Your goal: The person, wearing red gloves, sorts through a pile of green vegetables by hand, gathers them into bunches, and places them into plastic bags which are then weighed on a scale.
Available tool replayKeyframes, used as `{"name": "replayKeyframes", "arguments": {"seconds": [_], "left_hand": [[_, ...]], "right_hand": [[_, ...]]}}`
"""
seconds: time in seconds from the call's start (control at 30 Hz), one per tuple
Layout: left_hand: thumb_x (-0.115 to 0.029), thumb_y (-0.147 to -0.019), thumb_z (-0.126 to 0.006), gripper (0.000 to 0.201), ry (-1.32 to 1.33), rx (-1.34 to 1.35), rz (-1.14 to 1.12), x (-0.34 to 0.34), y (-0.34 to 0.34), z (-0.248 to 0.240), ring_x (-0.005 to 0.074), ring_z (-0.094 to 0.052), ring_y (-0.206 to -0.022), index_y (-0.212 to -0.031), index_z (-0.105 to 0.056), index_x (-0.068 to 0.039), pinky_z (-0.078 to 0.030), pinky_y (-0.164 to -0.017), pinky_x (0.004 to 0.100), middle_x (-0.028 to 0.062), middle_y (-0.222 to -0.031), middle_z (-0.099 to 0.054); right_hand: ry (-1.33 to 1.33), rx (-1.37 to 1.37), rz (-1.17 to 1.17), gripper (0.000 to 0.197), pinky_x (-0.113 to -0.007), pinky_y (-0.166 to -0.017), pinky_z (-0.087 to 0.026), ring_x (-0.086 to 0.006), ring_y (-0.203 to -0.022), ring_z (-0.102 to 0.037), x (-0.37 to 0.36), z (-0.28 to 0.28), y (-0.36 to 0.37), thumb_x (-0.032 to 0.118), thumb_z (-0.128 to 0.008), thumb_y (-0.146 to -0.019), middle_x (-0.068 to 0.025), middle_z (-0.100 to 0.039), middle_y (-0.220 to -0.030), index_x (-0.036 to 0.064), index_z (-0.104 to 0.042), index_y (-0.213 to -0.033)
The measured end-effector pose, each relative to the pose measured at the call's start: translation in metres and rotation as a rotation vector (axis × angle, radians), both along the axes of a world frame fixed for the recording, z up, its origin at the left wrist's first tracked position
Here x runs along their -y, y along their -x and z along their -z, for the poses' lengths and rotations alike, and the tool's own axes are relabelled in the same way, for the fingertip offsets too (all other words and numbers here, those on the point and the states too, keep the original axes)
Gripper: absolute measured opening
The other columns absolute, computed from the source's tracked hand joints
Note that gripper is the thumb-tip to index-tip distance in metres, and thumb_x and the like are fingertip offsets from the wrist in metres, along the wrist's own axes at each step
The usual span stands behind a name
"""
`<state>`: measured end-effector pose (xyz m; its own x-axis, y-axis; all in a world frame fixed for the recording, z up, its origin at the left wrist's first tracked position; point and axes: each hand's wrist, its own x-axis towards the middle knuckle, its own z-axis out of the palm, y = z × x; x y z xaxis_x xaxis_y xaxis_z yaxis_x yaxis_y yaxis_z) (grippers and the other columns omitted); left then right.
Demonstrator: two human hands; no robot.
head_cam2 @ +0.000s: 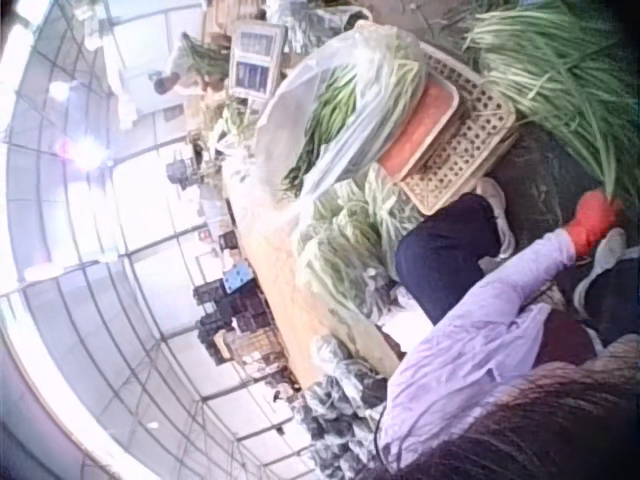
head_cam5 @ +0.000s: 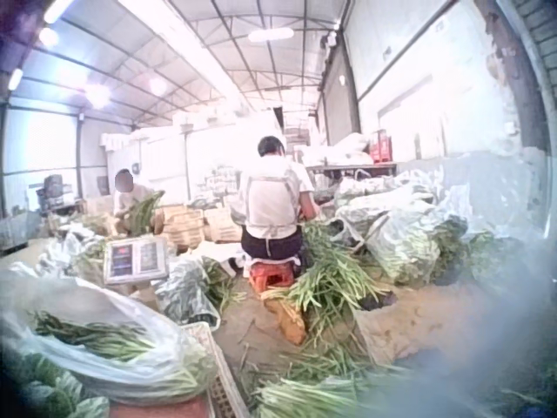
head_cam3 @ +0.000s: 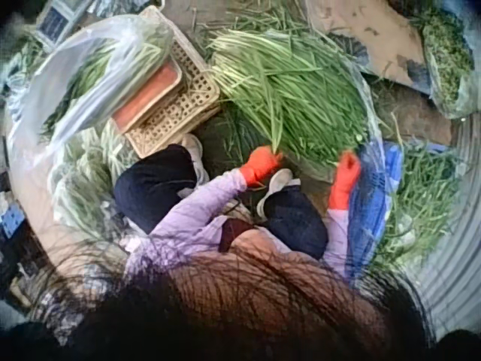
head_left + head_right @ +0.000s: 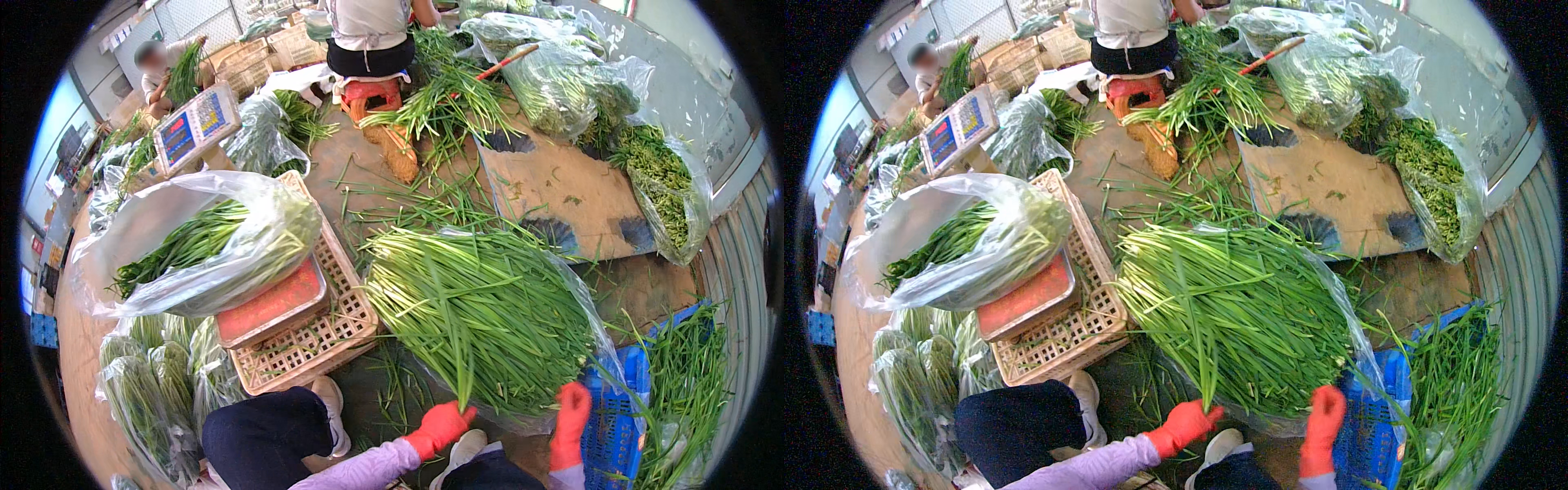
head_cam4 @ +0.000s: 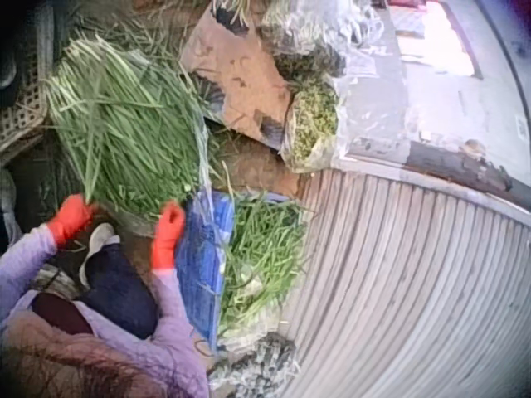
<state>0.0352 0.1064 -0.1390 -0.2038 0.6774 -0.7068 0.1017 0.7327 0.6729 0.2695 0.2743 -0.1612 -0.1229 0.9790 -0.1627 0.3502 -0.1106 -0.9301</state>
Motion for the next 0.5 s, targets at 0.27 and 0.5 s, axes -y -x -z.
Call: {"name": "replayKeyframes", "arguments": {"seconds": [0.27,0.5], "left_hand": [[-0.05,-0.076,-0.06,0.044,-0.732,-0.705,0.317,-0.055,0.017,-0.098,0.0363,-0.062,-0.07,-0.086,-0.065,-0.008,-0.05,-0.063,0.0432,0.0188,-0.072,-0.063],[-0.034,-0.072,-0.068,0.035,-0.963,-0.986,0.371,-0.109,0.152,-0.097,0.0331,-0.058,-0.058,-0.092,-0.06,-0.007,-0.043,-0.05,0.0452,0.0129,-0.057,-0.054]], "right_hand": [[0.133,-0.243,-0.822,0.046,-0.033,-0.079,-0.048,-0.0216,-0.088,-0.06,0.086,-0.072,0.102,0.008,-0.067,-0.077,-0.0082,-0.061,-0.1,0.0021,-0.048,-0.118],[0.824,-0.583,-0.348,0.041,-0.03,-0.062,-0.05,-0.0188,-0.064,-0.06,0.063,-0.08,0.116,0.007,-0.057,-0.081,-0.0122,-0.064,-0.076,0.003,-0.053,-0.122]]}}
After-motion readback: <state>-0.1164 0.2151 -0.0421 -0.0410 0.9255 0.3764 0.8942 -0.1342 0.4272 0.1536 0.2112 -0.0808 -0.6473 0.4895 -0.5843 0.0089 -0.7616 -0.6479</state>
